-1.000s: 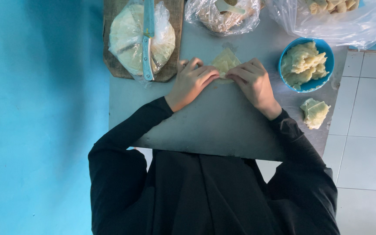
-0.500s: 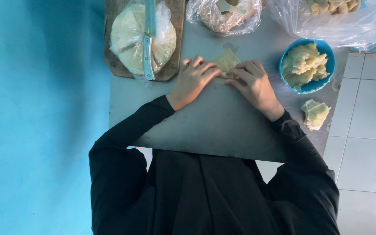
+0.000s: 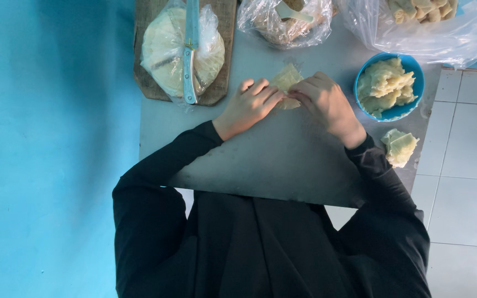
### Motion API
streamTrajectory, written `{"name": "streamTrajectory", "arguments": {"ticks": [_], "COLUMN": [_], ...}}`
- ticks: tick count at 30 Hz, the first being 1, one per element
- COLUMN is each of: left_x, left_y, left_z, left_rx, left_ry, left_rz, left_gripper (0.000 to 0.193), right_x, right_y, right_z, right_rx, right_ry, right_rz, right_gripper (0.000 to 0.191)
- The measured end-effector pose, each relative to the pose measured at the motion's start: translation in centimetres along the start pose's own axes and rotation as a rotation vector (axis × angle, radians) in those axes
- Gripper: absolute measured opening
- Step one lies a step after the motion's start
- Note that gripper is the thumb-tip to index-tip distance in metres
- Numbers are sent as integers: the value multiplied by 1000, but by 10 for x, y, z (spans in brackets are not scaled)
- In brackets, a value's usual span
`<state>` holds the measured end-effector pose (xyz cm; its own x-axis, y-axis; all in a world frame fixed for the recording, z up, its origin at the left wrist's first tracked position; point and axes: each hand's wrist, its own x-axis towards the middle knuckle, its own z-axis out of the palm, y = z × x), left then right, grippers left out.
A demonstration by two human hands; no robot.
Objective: The person folds thin square pastry sheets into triangular filled pastries at a metal table, pressing the edges closed by hand and setting finished pastries aside. Near the end, they cut a wrapped block of dough with a knife and handle the dough pieces.
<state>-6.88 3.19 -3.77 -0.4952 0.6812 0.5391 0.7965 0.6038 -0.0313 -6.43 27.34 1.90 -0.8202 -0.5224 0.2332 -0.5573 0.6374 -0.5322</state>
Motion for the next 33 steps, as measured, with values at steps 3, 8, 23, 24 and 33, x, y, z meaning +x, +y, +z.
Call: {"name": "streamTrajectory", "arguments": {"ticks": [3, 8, 23, 24, 33], "left_x": [8, 13, 4, 4, 13], "left_y": [-1, -10, -9, -8, -12], "left_z": [2, -3, -1, -2, -5], "left_rx": [-176, -332, -150, -164, -460], "left_ry": [21, -8, -26, -34, -38], "left_rz": [-108, -182, -76, -82, -291], "left_gripper": [13, 11, 20, 19, 15], "right_x": [4, 11, -1, -1, 3], "right_y": [-1, 0, -5, -5, 0], "right_z": [-7, -3, 17, 17, 13], "right_rx": [7, 16, -103, -86, 18], "right_ry": [-35, 19, 117, 112, 66], "right_rz": [21, -22, -51, -38, -3], "right_gripper": [16, 14, 18, 18, 15]}}
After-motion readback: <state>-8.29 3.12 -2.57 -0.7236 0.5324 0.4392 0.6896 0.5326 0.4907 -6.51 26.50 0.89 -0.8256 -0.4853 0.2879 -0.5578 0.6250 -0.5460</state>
